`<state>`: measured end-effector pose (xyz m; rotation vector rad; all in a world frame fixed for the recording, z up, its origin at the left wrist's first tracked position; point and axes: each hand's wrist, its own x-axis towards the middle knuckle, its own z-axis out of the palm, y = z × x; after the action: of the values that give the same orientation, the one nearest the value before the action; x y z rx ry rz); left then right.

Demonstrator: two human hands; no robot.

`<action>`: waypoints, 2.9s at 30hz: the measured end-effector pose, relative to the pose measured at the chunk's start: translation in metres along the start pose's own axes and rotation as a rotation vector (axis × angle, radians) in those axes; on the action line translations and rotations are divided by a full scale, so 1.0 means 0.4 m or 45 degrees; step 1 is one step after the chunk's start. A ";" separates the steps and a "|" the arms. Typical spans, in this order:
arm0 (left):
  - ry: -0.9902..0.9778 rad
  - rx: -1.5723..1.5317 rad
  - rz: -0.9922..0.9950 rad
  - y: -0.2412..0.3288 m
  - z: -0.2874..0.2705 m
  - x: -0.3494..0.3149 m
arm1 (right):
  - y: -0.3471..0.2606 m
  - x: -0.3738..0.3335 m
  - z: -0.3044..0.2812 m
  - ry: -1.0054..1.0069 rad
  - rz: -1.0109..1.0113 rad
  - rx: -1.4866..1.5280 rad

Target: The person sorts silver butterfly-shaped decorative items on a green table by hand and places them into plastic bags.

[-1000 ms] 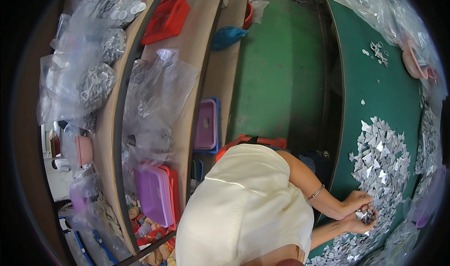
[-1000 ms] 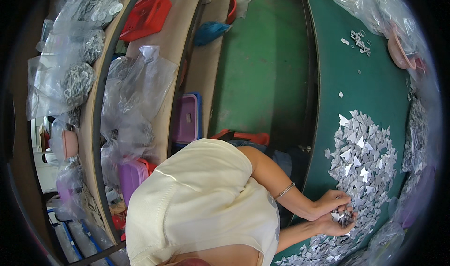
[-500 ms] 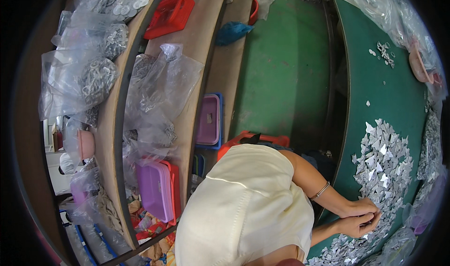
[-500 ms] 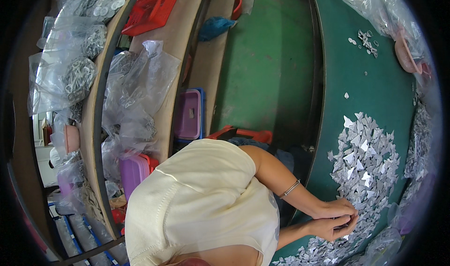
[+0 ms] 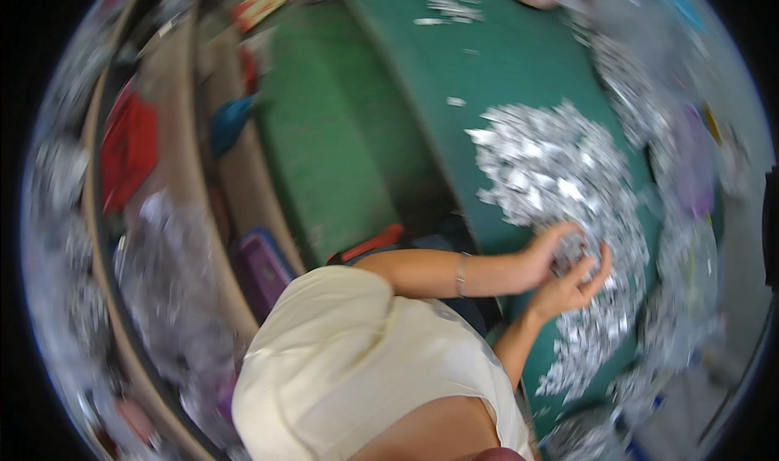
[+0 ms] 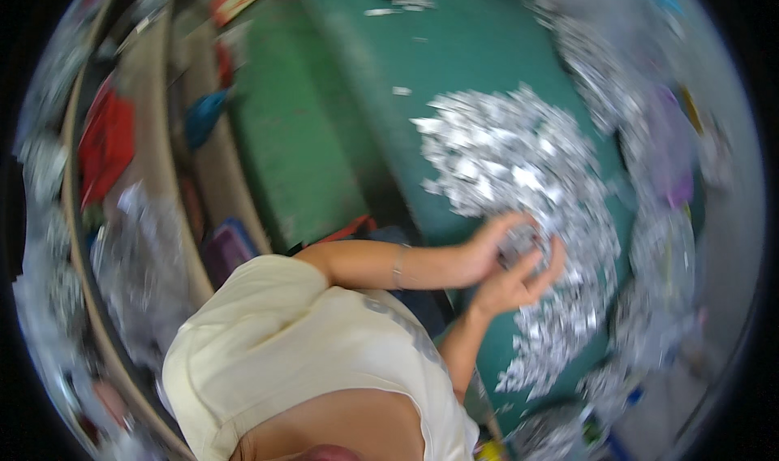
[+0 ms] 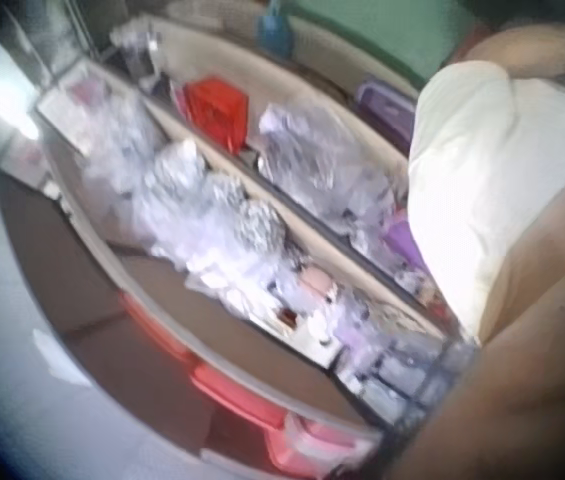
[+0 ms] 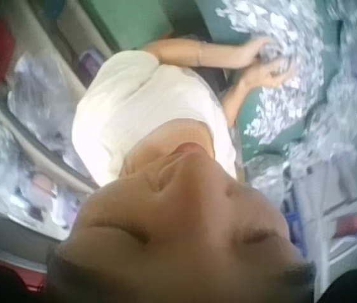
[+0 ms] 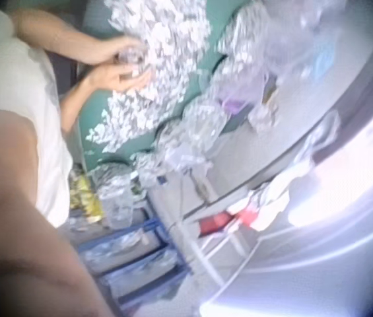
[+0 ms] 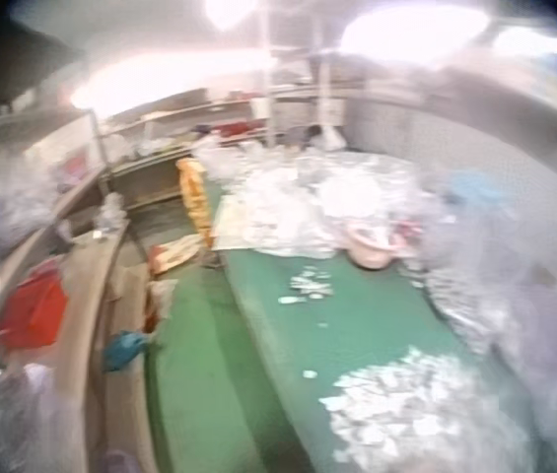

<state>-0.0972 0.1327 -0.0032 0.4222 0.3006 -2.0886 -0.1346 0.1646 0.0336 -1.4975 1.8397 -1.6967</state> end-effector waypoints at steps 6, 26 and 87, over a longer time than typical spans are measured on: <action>-0.114 -0.210 -0.124 0.075 0.011 0.013 | -0.006 0.005 -0.019 0.121 0.269 0.370; 0.096 0.107 -0.334 0.129 0.005 0.006 | 0.104 -0.038 -0.094 -0.055 0.431 0.550; -0.225 2.185 0.661 0.040 0.522 0.678 | 0.625 0.721 -0.142 -0.378 -0.629 -1.402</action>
<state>-0.2534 -0.1621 0.0745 1.0885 -1.6356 -1.3559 -0.4344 -0.0700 -0.0293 -2.5630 2.4742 -0.3740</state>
